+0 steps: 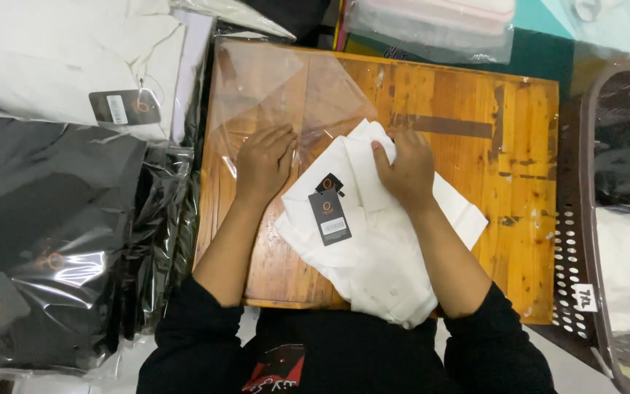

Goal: Folding a white shirt and placing it into a clear plastic adhesive bag for packaging.

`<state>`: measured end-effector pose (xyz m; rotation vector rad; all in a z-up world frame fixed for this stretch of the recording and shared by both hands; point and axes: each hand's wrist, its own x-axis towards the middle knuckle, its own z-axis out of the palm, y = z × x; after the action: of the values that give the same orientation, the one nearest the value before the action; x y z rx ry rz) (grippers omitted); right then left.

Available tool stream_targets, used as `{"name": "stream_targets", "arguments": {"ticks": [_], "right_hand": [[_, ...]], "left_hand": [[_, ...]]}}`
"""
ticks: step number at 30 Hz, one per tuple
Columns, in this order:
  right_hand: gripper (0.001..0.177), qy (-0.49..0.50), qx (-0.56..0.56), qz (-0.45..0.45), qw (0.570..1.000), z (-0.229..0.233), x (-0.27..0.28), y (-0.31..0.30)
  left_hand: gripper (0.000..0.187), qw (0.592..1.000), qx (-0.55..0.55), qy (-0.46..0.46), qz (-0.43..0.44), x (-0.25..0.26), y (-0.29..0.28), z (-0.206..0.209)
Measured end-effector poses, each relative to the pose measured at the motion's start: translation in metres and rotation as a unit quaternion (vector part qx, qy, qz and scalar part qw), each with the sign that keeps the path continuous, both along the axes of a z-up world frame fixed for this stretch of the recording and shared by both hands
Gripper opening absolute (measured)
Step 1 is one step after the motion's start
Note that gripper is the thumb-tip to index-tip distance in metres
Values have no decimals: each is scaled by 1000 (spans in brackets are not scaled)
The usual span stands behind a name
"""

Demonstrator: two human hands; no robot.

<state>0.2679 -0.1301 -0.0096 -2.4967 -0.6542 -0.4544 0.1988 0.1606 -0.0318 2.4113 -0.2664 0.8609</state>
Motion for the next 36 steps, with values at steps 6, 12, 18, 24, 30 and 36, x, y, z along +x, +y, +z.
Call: {"name": "stream_targets", "arguments": {"ticks": [6, 12, 18, 24, 30, 36], "right_hand": [[23, 32, 48, 71, 996, 0, -10, -5], [24, 98, 132, 116, 980, 0, -16, 3], [23, 185, 171, 128, 959, 7, -21, 18], [36, 284, 187, -2, 940, 36, -11, 34], [58, 326, 174, -67, 927, 37, -7, 34], [67, 331, 190, -77, 921, 24, 1, 28]], "left_hand": [[16, 996, -87, 12, 5, -3, -4, 9], [15, 993, -115, 18, -10, -6, -13, 26], [14, 988, -141, 46, -52, -8, -14, 31], [22, 987, -119, 44, -97, -8, -15, 37], [74, 985, 26, 106, -133, -13, -12, 34], [66, 969, 59, 173, -165, -10, -14, 13]]}}
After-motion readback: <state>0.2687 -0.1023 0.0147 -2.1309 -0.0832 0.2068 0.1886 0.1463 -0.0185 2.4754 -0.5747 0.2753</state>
